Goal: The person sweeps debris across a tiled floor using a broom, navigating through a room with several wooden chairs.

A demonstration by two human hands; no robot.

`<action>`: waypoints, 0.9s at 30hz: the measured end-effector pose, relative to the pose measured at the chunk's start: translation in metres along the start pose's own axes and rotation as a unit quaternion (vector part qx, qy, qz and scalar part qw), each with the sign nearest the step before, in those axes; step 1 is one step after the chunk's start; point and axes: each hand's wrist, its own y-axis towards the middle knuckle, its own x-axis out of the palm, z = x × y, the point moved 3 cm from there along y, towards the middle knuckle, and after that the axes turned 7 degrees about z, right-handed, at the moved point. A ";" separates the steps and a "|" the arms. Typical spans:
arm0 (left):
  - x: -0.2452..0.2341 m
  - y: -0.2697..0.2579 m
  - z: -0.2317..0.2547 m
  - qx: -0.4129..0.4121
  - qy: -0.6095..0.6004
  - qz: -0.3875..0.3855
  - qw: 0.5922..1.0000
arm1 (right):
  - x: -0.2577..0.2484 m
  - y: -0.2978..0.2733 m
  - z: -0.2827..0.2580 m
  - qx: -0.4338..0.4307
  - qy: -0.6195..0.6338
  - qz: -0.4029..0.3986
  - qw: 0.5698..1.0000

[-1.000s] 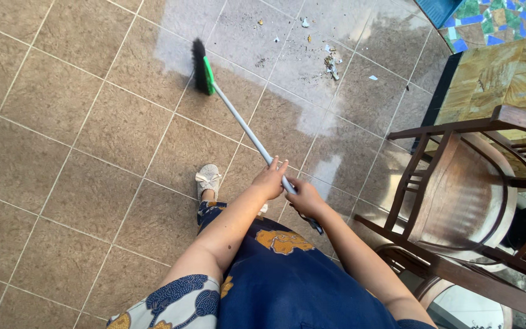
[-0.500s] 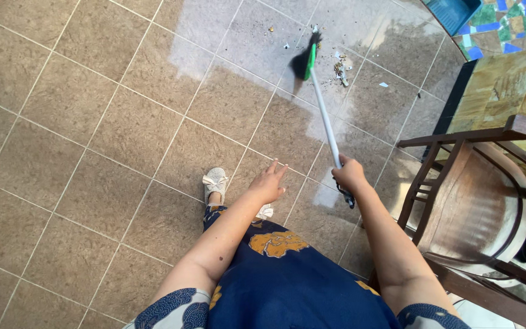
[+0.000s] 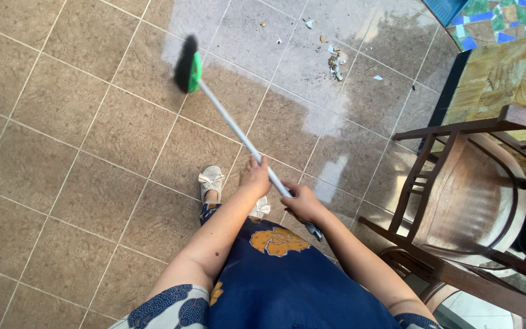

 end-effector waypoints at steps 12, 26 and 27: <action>0.030 -0.018 0.013 0.089 0.013 -0.132 0.987 | -0.080 -0.017 0.096 0.124 -0.098 0.013 0.987; 0.011 -0.042 -0.020 0.101 -0.064 -0.072 0.990 | -0.044 -0.048 0.018 0.069 -0.202 0.129 0.968; 0.008 -0.046 -0.029 0.097 -0.074 -0.053 0.991 | -0.032 -0.055 0.006 0.065 -0.207 0.127 0.968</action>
